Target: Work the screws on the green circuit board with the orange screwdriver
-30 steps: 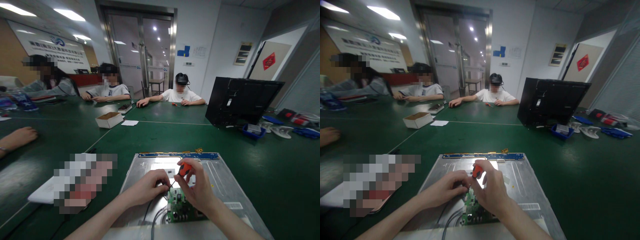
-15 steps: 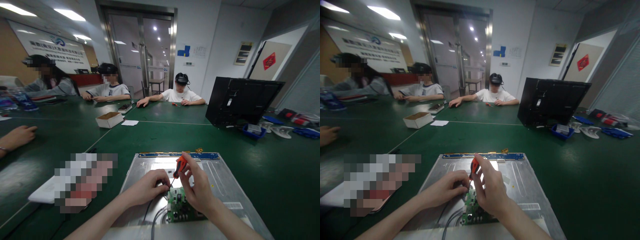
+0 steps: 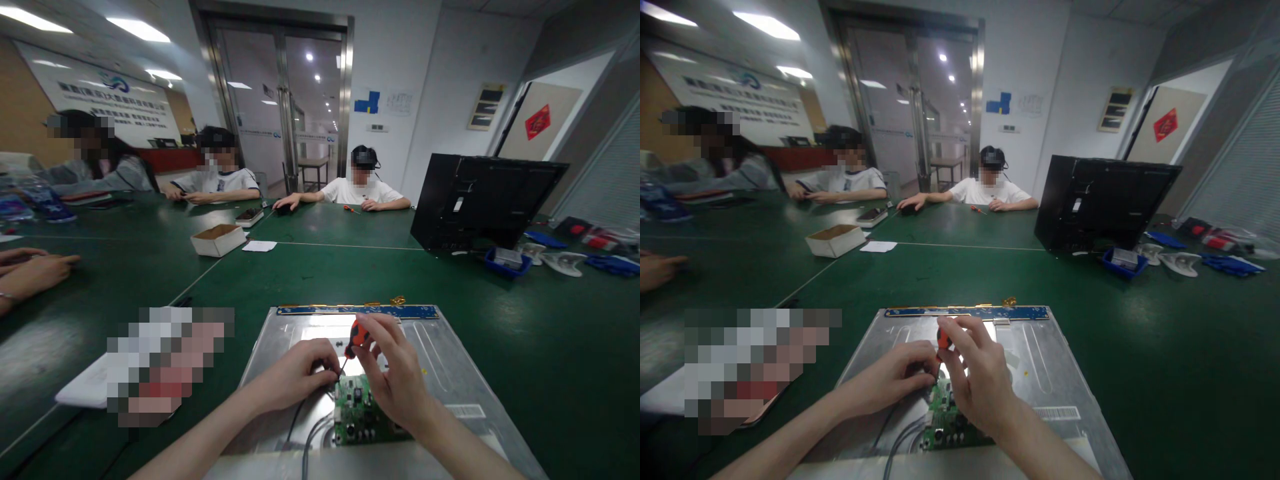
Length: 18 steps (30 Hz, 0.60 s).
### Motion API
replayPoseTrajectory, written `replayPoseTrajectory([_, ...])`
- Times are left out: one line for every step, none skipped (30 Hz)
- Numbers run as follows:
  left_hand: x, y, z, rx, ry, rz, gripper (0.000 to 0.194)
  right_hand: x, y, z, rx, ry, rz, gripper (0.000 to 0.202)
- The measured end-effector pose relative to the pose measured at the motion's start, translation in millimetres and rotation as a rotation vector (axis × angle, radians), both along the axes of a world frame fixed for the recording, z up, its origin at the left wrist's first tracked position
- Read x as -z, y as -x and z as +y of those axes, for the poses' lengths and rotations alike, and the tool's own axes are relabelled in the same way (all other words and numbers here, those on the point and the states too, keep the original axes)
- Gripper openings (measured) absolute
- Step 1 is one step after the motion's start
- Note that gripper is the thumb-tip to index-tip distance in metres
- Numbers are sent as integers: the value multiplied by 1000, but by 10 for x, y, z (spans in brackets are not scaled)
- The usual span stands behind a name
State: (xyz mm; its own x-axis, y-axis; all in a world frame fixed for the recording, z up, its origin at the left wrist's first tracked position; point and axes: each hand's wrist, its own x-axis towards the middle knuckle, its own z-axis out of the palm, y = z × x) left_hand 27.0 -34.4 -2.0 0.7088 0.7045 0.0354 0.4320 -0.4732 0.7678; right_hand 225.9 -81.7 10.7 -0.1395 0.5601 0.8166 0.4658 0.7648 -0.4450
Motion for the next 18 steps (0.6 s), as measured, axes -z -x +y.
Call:
replayPoseTrajectory([-4, -1, -2, 1, -1, 1, 6, -1, 0, 0, 0, -6, -5, 50])
replayPoseTrajectory([-8, -2, -3, 2, -2, 1, 6, 3, -1, 3, -5, -9, -4, 51])
replayPoseTrajectory([-11, -3, -5, 2, -1, 2, 6, 10, -2, 8, -16, -10, 0, 51])
replayPoseTrajectory([-15, -3, -7, 1, -1, 4, 6, 20, -4, 13, -25, -7, 8, 51])
replayPoseTrajectory([-19, -4, -8, 0, 0, 5, 6, 31, -6, 19, -30, -4, 19, 50])
replayPoseTrajectory([-23, -4, -10, -2, 0, 5, 6, 41, -10, 26, -31, 1, 32, 48])
replayPoseTrajectory([-28, -4, -11, -3, 0, 5, 5, 50, -14, 32, -29, 4, 46, 46])
replayPoseTrajectory([-33, -5, -12, -3, -1, 5, 5, 56, -18, 39, -25, 3, 62, 44])
replayPoseTrajectory([-37, -5, -13, -4, -4, 7, 6, 60, -23, 45, -21, 0, 77, 41])
replayPoseTrajectory([-41, -6, -13, -4, -8, 8, 6, 61, -27, 50, -21, -5, 89, 39])
replayPoseTrajectory([-44, -6, -13, -4, -10, 8, 6, 61, -29, 55, -21, -12, 98, 37])
replayPoseTrajectory([-46, -6, -13, -3, -11, 7, 6, 60, -29, 57, -21, -19, 103, 36])
replayPoseTrajectory([-47, -7, -12, -3, -11, 6, 6, 60, -27, 58, -21, -22, 106, 35])
replayPoseTrajectory([-48, -7, -12, -3, -10, 7, 6, 61, -22, 57, -19, -21, 110, 36])
replayPoseTrajectory([-49, -7, -11, -3, -8, 11, 6, 64, -15, 54, -15, -19, 115, 36])
replayPoseTrajectory([-50, -7, -12, -4, -8, 18, 6, 68, -8, 49, -11, -18, 121, 37])
replayPoseTrajectory([-52, -7, -12, -5, -8, 25, 6, 73, -1, 44, -6, -18, 126, 38])
replayPoseTrajectory([-54, -6, -13, -6, -9, 32, 6, 78, 4, 39, 0, -18, 127, 39])
